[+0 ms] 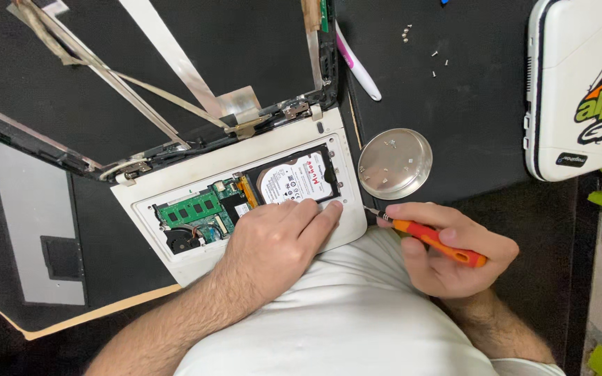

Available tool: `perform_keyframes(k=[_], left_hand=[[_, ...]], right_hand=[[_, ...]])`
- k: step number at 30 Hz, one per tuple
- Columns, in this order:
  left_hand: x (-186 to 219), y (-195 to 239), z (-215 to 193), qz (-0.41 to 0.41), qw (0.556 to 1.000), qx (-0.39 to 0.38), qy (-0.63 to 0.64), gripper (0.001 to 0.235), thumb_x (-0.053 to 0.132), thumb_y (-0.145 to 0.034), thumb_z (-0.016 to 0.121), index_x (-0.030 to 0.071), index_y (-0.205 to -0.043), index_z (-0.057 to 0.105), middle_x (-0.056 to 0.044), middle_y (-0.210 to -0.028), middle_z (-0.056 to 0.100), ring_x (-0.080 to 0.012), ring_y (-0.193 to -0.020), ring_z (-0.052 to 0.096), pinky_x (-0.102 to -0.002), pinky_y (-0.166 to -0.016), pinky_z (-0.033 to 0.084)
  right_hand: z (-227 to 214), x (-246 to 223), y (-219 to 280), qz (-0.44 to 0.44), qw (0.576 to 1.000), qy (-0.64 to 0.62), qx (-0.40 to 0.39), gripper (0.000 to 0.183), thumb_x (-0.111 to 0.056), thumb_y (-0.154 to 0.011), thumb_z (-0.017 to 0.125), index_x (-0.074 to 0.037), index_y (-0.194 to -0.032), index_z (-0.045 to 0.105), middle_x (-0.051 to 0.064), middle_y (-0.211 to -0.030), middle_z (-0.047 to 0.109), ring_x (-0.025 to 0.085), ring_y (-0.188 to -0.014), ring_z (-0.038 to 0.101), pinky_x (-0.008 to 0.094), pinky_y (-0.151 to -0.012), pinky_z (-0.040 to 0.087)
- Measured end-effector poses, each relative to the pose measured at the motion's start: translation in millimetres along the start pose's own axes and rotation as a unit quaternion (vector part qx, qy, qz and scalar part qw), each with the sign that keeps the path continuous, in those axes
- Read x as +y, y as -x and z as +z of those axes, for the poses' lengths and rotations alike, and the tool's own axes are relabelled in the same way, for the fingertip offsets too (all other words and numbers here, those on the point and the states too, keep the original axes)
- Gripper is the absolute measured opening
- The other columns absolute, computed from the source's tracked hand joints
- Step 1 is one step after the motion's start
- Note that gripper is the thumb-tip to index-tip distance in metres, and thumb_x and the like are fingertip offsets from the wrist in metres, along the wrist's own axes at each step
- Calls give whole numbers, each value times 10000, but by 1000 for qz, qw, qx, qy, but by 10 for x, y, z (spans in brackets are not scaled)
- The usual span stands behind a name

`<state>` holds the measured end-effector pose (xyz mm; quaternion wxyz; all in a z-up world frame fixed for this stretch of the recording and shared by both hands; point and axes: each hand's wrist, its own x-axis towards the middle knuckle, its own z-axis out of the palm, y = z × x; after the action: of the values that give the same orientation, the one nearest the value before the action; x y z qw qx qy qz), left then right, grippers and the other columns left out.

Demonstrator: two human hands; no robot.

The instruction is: The person uses a screwdriver to remove screws from the internal components of a disassembled laptop, including the hard drive and motherboard area. They place the removed screws into a small metal tin and then reattach a metal cover plate over the internal components, securing it with screws.

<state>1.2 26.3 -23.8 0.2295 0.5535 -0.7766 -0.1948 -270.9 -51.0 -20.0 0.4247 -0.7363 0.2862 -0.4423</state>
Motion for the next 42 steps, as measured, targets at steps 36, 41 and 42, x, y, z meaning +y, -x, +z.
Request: perform_keyframes(k=[36,41,42], left_hand=[[-19,-28,-70,-4,1000,-26,7,173,189,-1217,747,68,-1246,867,-58,-796,673,-218,-647,753,-367,-514,593],[-21,-41,-95,-6,999,-30,11,174,184,-1218,746,63,-1236,870,-46,-805,682,-197,-648,753,-356,-517,598],[-23,-43,-100,-8,999,-33,15,177,183,-1219,745,60,-1234,872,-46,-808,684,-197,-653,757,-354,-521,602]], right_hand=[[197,-81,-209,94,987,100,-79,330,9,-1034,910,-63,-1057,588,225,-1030,953,442,-777,901,453,-676,699],[202,-75,-206,93,986,109,-89,299,12,-1037,898,-68,-1022,610,214,-1041,957,441,-800,910,463,-682,702],[199,-74,-198,90,985,115,-90,296,-3,-1040,900,-72,-1011,613,207,-1049,959,441,-802,907,461,-689,702]])
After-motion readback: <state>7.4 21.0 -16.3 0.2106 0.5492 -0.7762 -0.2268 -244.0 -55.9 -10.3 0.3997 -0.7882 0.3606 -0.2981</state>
